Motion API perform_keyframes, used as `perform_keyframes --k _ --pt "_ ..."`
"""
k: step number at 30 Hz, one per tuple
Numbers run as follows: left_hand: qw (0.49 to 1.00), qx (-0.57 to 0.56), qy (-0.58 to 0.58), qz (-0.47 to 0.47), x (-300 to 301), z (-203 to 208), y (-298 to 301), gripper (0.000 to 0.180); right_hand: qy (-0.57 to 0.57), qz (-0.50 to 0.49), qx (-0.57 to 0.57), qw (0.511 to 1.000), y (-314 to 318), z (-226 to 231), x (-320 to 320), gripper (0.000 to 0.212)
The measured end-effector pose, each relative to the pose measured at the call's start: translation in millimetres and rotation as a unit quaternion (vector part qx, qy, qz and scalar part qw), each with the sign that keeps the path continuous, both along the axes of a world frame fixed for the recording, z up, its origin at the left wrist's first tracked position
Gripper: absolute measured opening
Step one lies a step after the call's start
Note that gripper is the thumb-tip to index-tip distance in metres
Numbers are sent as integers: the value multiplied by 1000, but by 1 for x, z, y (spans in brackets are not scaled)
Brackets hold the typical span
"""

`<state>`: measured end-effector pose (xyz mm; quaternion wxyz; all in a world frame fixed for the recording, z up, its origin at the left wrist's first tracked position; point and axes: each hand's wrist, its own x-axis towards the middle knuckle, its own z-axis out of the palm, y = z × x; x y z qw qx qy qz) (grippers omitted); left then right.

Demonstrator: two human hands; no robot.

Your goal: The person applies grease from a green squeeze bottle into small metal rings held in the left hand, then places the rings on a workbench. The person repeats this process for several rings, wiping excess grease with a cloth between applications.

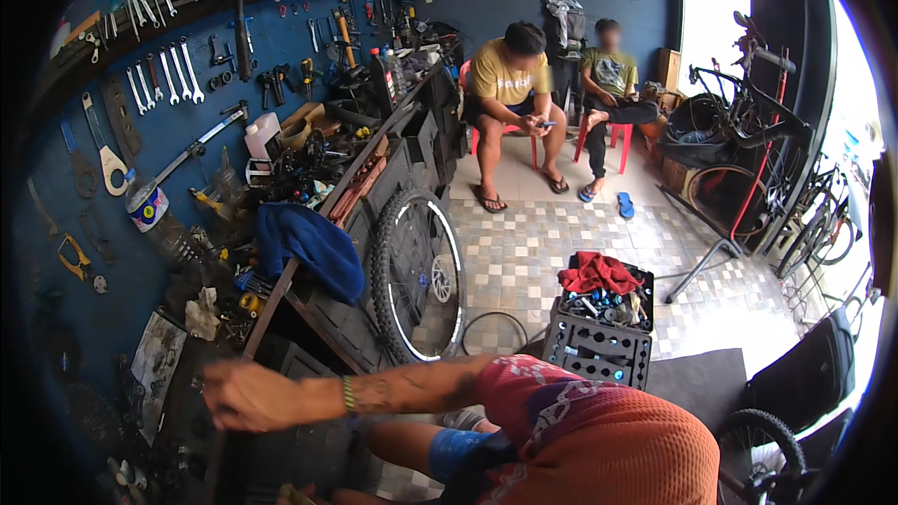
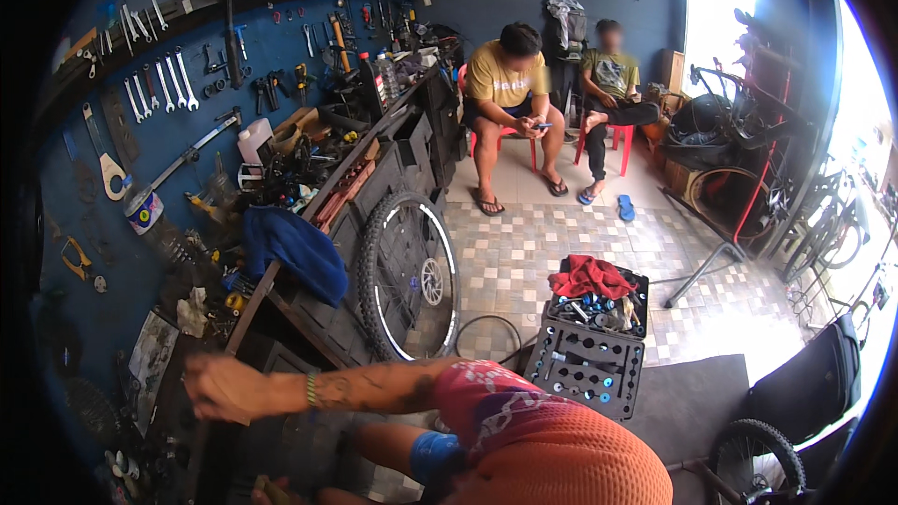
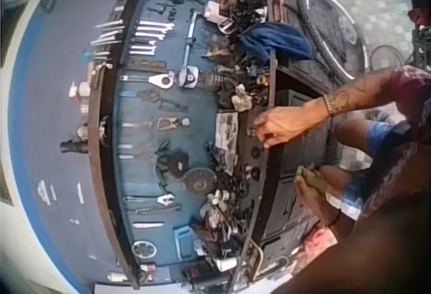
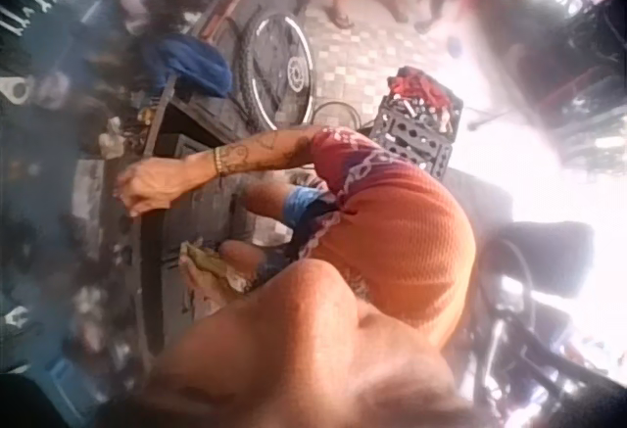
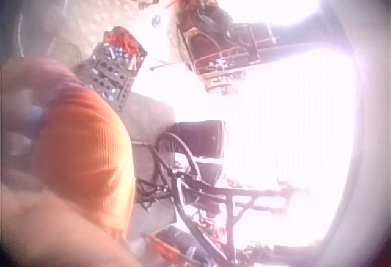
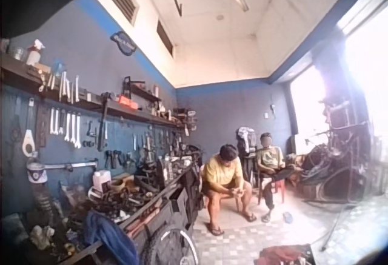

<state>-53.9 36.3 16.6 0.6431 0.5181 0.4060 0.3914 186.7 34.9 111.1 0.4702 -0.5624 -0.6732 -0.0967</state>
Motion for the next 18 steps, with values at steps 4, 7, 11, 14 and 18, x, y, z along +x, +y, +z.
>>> perform_keyframes --k 4,7,11,14,18 --pt "907 378 146 -113 24 -7 -13 48 173 214 -83 958 -76 -54 -24 18" --pt "962 120 104 -224 49 -2 -35 48 274 132 -119 945 -126 -68 -25 20" --pt "952 89 86 -280 63 -17 -51 46 315 47 -151 936 -175 -73 -32 25" --pt "941 65 90 -319 90 -1 -80 44 353 -51 -135 924 -206 -83 -30 31" --pt "913 63 34 -401 128 -29 -76 44 185 -213 -42 958 -227 -114 -21 26"
